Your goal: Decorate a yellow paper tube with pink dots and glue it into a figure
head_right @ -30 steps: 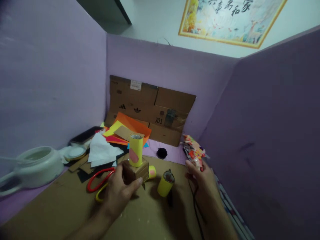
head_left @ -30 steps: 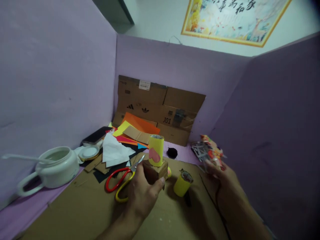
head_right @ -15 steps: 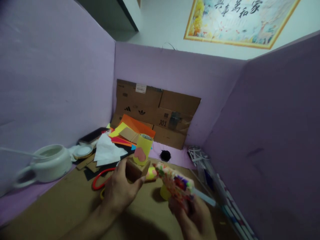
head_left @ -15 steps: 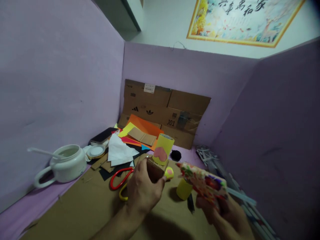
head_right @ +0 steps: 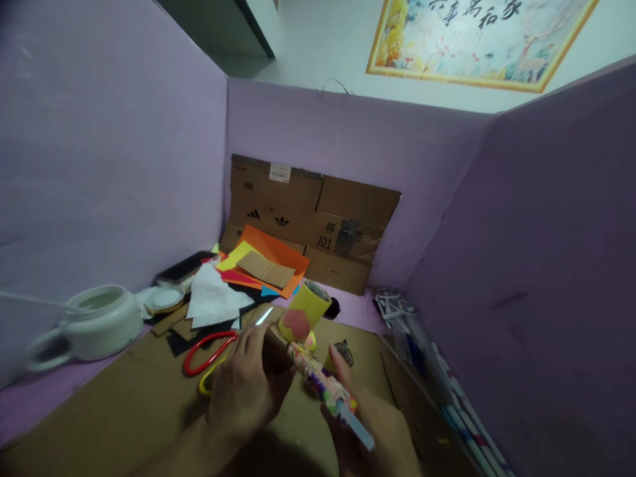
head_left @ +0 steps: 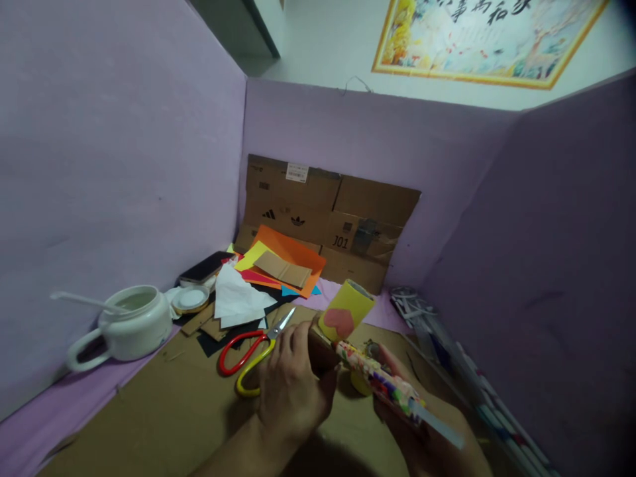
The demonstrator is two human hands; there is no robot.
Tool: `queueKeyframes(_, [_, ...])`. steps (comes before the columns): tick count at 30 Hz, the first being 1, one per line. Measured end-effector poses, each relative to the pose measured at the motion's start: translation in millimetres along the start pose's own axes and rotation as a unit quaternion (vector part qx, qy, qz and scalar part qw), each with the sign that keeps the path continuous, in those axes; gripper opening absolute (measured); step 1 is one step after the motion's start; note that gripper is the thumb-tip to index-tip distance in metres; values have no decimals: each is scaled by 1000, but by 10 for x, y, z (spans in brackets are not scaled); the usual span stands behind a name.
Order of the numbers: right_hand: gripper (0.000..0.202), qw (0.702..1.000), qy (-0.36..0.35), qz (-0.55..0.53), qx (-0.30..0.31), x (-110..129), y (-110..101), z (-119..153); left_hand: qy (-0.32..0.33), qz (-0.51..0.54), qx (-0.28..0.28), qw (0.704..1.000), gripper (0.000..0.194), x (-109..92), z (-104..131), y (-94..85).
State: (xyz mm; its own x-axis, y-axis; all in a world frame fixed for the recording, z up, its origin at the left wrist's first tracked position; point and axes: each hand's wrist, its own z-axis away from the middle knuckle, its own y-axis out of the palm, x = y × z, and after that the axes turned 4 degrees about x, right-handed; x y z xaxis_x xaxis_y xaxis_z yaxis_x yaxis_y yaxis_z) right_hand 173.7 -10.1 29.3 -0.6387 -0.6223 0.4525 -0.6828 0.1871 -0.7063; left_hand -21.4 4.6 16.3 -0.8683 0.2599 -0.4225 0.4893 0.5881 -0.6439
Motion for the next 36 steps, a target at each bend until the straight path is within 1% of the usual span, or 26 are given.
queueKeyframes(9, [47, 999, -7, 31, 14, 25, -65, -14, 10, 20, -13, 1000, 47, -31, 32, -8])
queueKeyframes(14, [47, 999, -15, 42, -5, 26, -89, -18, 1, 19, -18, 1000, 49, -14, 28, 6])
queueKeyframes(19, [42, 999, -9, 37, 4, 87, -129, -34, 3, 27, -33, 999, 53, -5, 19, 15])
queueKeyframes(22, [39, 999, -9, 35, 17, 108, -152, -40, -8, 29, -24, 999, 52, -5, 21, 16])
queueKeyframes(27, [39, 999, -22, 38, 21, 30, -134, -13, -12, 25, -14, 1000, 55, -7, 25, 20])
queueKeyframes(31, [44, 998, -30, 39, 34, -41, -112, 25, 0, 21, -16, 1000, 54, -13, 25, 19])
queueKeyframes(36, [45, 998, -35, 37, 45, -86, -101, 49, 8, 28, -25, 999, 52, -18, 21, 5])
